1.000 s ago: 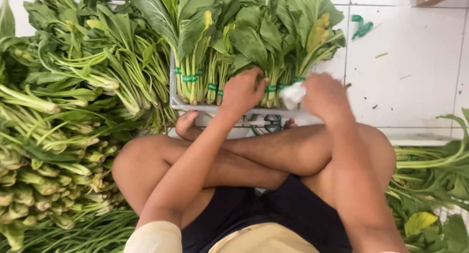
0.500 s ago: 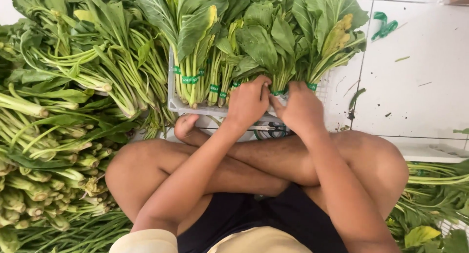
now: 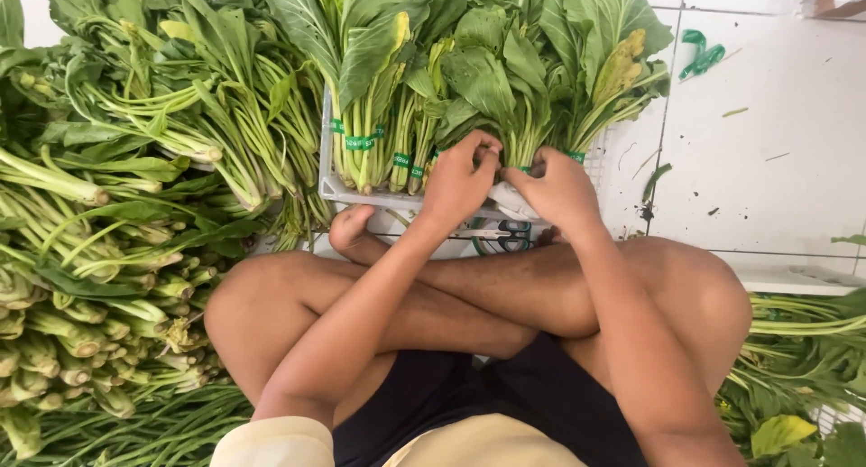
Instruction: Wiping bunches of leafy green vegetables with a cloth to clean them.
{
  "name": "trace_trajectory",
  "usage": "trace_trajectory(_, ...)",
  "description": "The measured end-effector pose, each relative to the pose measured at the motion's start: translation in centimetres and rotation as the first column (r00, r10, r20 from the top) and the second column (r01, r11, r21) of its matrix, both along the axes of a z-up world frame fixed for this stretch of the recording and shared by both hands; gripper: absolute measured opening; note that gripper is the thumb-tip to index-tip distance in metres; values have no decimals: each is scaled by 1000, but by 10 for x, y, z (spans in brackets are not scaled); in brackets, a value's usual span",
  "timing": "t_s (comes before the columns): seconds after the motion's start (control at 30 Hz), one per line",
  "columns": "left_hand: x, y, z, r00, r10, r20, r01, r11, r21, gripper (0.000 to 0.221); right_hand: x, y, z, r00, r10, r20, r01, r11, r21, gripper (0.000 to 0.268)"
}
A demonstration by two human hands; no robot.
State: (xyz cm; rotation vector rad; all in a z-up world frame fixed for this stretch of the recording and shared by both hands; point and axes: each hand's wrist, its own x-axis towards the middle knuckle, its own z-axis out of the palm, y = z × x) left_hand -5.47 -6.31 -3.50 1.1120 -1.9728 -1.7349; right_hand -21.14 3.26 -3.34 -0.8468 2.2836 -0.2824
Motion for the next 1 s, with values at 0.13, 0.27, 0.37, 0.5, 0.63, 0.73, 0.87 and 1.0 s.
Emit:
trace_trajectory(0.13,-8,1,-30,999,23,-48,-18,995,99,40,2,3,16,997,-45,60,47,998,-35,51)
trace_trajectory(0.27,-18,3,-45,996,28,-86,-2,959,284,56,1,10,21,985,-65,162,86,989,-124,45)
trace_trajectory(0.37,-22,5,-48,995,-9,-97,43,933,357,66,-1,15,20,978,-26,207,62,983,-171,43)
trace_trajectory(0.5,-25,12,-44,987,-34,-159,99,903,418,70,9,16,38,972,27,233,29,972,-234,33)
trace_trajectory(0.63,-19,13,-24,968,49,-245,62,902,427,63,21,16,55,971,108,211,-38,949,-312,37)
trace_trajectory(0.73,-10,10,-16,959,90,-271,36,903,427,54,28,17,73,965,146,218,-48,916,-399,38)
trace_trajectory(0.87,-2,8,-18,930,42,-365,122,902,414,54,13,22,82,930,247,272,-144,926,-349,39)
trace_trajectory(1.0,6,10,4,910,-43,-411,217,896,386,63,-10,30,72,883,297,363,-166,922,-349,34)
